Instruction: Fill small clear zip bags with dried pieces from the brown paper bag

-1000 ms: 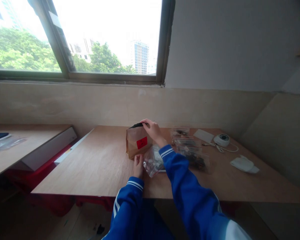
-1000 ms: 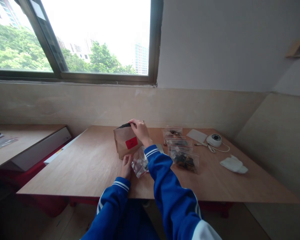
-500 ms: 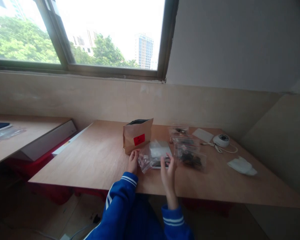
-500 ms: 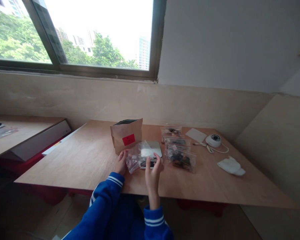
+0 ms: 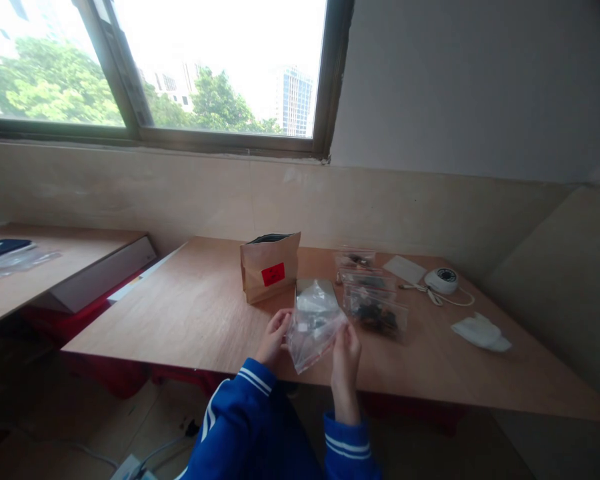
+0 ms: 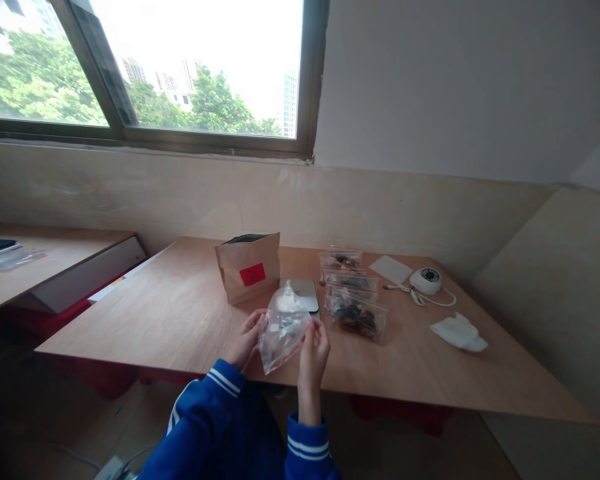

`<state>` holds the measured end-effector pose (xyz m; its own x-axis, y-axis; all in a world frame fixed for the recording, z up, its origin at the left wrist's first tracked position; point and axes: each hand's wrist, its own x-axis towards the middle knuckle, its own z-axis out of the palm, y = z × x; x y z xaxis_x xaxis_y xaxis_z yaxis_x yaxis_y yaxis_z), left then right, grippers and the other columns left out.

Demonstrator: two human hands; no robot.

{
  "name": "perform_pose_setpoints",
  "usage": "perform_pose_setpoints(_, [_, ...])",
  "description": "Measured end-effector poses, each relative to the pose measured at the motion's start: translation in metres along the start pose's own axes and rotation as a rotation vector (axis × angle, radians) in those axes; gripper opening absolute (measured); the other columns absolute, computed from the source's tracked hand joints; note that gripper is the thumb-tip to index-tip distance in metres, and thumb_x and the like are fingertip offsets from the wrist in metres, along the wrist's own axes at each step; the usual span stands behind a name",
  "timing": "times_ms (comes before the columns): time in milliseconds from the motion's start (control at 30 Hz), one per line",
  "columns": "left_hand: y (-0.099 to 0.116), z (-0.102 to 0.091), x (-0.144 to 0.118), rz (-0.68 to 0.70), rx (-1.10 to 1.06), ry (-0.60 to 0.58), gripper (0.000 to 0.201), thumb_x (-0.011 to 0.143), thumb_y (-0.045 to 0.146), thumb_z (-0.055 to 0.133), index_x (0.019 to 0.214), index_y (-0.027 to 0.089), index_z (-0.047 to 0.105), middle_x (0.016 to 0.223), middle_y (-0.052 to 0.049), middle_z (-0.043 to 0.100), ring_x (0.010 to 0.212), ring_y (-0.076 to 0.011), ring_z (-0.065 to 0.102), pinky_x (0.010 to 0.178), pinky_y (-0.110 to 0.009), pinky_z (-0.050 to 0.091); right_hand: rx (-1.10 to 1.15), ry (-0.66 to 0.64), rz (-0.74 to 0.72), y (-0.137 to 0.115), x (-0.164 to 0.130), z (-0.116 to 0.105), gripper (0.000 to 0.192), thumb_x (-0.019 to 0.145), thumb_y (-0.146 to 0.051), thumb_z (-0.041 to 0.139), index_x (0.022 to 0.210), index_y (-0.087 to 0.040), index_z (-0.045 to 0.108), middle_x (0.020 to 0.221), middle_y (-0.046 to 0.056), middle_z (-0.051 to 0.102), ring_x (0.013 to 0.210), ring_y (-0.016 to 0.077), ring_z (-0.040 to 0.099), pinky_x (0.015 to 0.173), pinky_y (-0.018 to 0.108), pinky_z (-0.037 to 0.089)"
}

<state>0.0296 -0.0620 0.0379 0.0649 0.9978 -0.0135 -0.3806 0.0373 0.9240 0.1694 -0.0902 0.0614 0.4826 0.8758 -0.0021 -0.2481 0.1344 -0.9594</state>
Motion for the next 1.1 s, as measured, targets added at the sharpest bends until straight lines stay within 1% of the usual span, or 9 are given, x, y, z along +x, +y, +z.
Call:
perform_pose_setpoints(167, [0.013, 0.02, 0.004, 0.099, 0.22, 0.083, 0.043, 0.08, 0.056, 0.057, 0.093, 0.016, 0.062, 0.071, 0.001, 0.059, 0.055, -0.0094, 0.051, 0.048, -0.02, 0.039, 0.176, -0.117, 0.159, -0.008, 0.008, -0.015, 0.077, 0.076, -0.08, 0.03, 0.109, -0.019, 0.061, 0.109, 0.012, 0.07, 0.097, 0.0297, 0.066, 0.078, 0.04, 0.051])
perform_pose_setpoints(300, [0.016, 0.028, 0.003, 0.276, 0.395, 0.243, 0.037, 0.085, 0.051, 0.051, 0.089, 0.016, 0.063, 0.079, -0.004, 0.063, 0.067, -0.0139, 0.058, 0.056, -0.023, 0.045, 0.183, -0.245, 0.145, -0.017, 0.005, -0.026, 0.077, 0.074, -0.081, 0.034, 0.118, -0.022, 0.058, 0.12, 0.011, 0.066, 0.102, 0.031, 0.065, 0.077, 0.04, 0.051])
perform_pose_setpoints(400, [0.02, 0.032, -0.003, 0.296, 0.477, 0.326, 0.034, 0.088, 0.048, 0.046, 0.091, 0.018, 0.062, 0.08, -0.004, 0.065, 0.066, -0.0152, 0.06, 0.055, -0.025, 0.048, 0.175, -0.287, 0.096, -0.025, 0.001, -0.03, 0.077, 0.076, -0.081, 0.032, 0.121, -0.024, 0.056, 0.126, 0.011, 0.063, 0.105, 0.0308, 0.064, 0.077, 0.04, 0.051])
perform_pose_setpoints(500, [0.025, 0.038, -0.01, 0.282, 0.497, 0.371, 0.033, 0.089, 0.047, 0.045, 0.092, 0.019, 0.062, 0.079, -0.003, 0.066, 0.063, -0.0153, 0.061, 0.054, -0.026, 0.05, 0.107, -0.226, 0.06, -0.029, -0.001, -0.028, 0.064, 0.075, -0.07, 0.053, 0.118, -0.022, 0.057, 0.123, 0.013, 0.065, 0.098, 0.0289, 0.066, 0.077, 0.039, 0.051])
perform_pose_setpoints(600, [0.03, 0.043, -0.015, 0.256, 0.41, 0.351, 0.036, 0.088, 0.052, 0.045, 0.095, 0.019, 0.06, 0.083, -0.004, 0.067, 0.062, -0.0153, 0.063, 0.052, -0.026, 0.052, 0.087, -0.051, 0.012, -0.029, 0.003, -0.03, 0.06, 0.071, -0.055, 0.069, 0.117, -0.018, 0.055, 0.107, 0.013, 0.071, 0.084, 0.0258, 0.07, 0.077, 0.038, 0.052])
perform_pose_setpoints(800, [0.044, 0.043, -0.021, 0.151, 0.278, 0.251, 0.043, 0.085, 0.057, 0.046, 0.102, 0.019, 0.057, 0.09, -0.007, 0.071, 0.057, -0.015, 0.065, 0.055, -0.028, 0.052, 0.118, 0.217, -0.119, -0.037, 0.015, -0.067, 0.059, 0.071, -0.052, 0.068, 0.116, -0.017, 0.054, 0.102, 0.012, 0.072, 0.072, 0.0207, 0.068, 0.066, 0.034, 0.052])
perform_pose_setpoints(967, [0.054, 0.064, -0.028, 0.21, 0.465, 0.02, 0.035, 0.086, 0.05, 0.051, 0.094, 0.02, 0.068, 0.101, -0.007, 0.07, 0.088, -0.0204, 0.065, 0.075, -0.029, 0.049, -0.027, 0.051, -0.06, -0.035, 0.017, -0.075, 0.06, 0.072, -0.053, 0.069, 0.117, -0.017, 0.056, 0.092, 0.01, 0.074, 0.08, 0.025, 0.068, 0.069, 0.035, 0.052])
perform_pose_setpoints(1033, [0.052, 0.073, -0.029, 0.234, 0.501, -0.066, 0.031, 0.083, 0.048, 0.057, 0.087, 0.02, 0.069, 0.091, -0.005, 0.071, 0.085, -0.0203, 0.063, 0.077, -0.029, 0.047, -0.082, -0.025, -0.054, -0.033, 0.015, -0.067, 0.062, 0.071, -0.056, 0.068, 0.116, -0.016, 0.056, 0.09, 0.01, 0.074, 0.083, 0.0266, 0.068, 0.071, 0.037, 0.052])
perform_pose_setpoints(1100, [0.048, 0.077, -0.028, 0.263, 0.51, -0.056, 0.028, 0.08, 0.046, 0.061, 0.082, 0.019, 0.067, 0.082, -0.004, 0.069, 0.076, -0.0177, 0.061, 0.071, -0.027, 0.047, -0.125, -0.111, -0.053, -0.032, 0.013, -0.059, 0.061, 0.072, -0.058, 0.067, 0.115, -0.016, 0.056, 0.09, 0.011, 0.074, 0.084, 0.027, 0.068, 0.073, 0.038, 0.052])
